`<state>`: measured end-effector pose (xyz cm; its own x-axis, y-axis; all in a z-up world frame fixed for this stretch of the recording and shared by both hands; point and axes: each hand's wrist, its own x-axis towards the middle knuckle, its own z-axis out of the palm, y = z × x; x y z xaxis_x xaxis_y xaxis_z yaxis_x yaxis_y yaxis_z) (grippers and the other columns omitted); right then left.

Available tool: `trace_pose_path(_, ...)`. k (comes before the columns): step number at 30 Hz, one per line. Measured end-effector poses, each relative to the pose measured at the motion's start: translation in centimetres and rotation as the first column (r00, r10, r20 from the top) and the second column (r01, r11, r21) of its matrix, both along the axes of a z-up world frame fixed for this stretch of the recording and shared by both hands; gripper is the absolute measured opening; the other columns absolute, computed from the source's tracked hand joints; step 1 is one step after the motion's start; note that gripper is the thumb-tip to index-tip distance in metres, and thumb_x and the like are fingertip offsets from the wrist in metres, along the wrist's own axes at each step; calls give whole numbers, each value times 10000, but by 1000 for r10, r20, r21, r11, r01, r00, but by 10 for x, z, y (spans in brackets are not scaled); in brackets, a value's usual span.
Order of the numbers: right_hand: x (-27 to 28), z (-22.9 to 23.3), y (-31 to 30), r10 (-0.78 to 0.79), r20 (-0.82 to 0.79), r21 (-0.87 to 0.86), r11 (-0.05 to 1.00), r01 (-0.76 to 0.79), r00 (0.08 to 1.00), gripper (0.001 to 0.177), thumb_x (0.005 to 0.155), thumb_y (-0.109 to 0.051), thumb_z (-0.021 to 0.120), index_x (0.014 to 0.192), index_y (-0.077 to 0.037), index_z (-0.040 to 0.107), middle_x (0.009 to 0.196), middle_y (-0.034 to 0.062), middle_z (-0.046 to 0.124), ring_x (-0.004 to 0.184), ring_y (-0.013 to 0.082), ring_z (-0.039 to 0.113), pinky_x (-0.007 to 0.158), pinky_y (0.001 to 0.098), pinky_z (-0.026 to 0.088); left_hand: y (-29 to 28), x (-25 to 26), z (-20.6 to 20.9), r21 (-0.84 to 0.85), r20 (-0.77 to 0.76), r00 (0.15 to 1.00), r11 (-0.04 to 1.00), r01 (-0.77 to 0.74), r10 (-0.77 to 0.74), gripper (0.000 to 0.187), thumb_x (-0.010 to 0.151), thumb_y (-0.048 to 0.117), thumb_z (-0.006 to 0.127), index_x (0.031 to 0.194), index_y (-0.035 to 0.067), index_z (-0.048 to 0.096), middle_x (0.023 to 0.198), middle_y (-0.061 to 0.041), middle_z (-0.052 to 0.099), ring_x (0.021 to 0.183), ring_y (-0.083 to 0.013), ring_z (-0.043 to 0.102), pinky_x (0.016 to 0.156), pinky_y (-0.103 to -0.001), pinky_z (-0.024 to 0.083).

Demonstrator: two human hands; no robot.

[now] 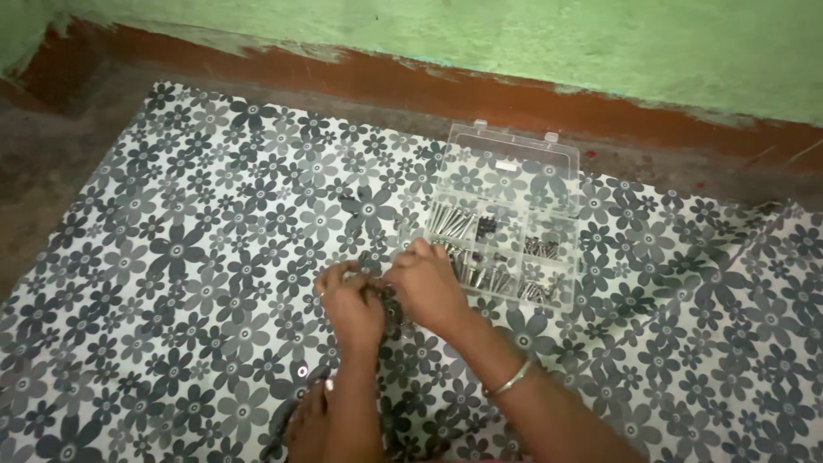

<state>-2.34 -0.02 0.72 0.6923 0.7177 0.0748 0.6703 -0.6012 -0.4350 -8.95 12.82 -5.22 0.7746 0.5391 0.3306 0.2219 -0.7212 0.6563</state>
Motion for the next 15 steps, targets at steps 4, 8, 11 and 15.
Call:
trace_pose_path(4,-3,-16,14,107,185,-68,993,-96,977,169,836,-117,636,852,-152,800,1008,21,722,1122,229,549,991,450,355,7,-13,-7,5,-28,1000,1000,-15,15,149,696,-18,689,793,34,789,1176,-144,679,1230,-417,478,1060,-485,389)
trace_pose_path(8,0,-32,20,165,223,-160,978,-131,961,163,816,-121,636,865,-138,791,1015,19,719,1144,245,543,992,465,357,8,-16,-9,41,-43,999,999,-4,6,131,666,-20,689,690,62,788,1166,-161,663,1239,-410,482,1079,-488,383)
trace_pose_path(11,2,-37,16,175,282,-159,978,-134,943,157,822,-123,639,907,-130,771,1036,24,713,1161,242,540,993,462,363,5,-15,-6,57,-19,1000,998,-11,12,131,659,0,698,714,72,791,1182,-169,648,1237,-419,472,1079,-491,381)
trace_pose_path(15,-3,-33,7,125,329,-77,991,-105,936,102,857,-137,662,929,-126,734,1062,38,699,1162,246,537,998,463,366,1,-13,4,33,-39,999,999,-5,7,104,674,43,723,719,100,799,1214,-148,635,1247,-406,468,1090,-492,372)
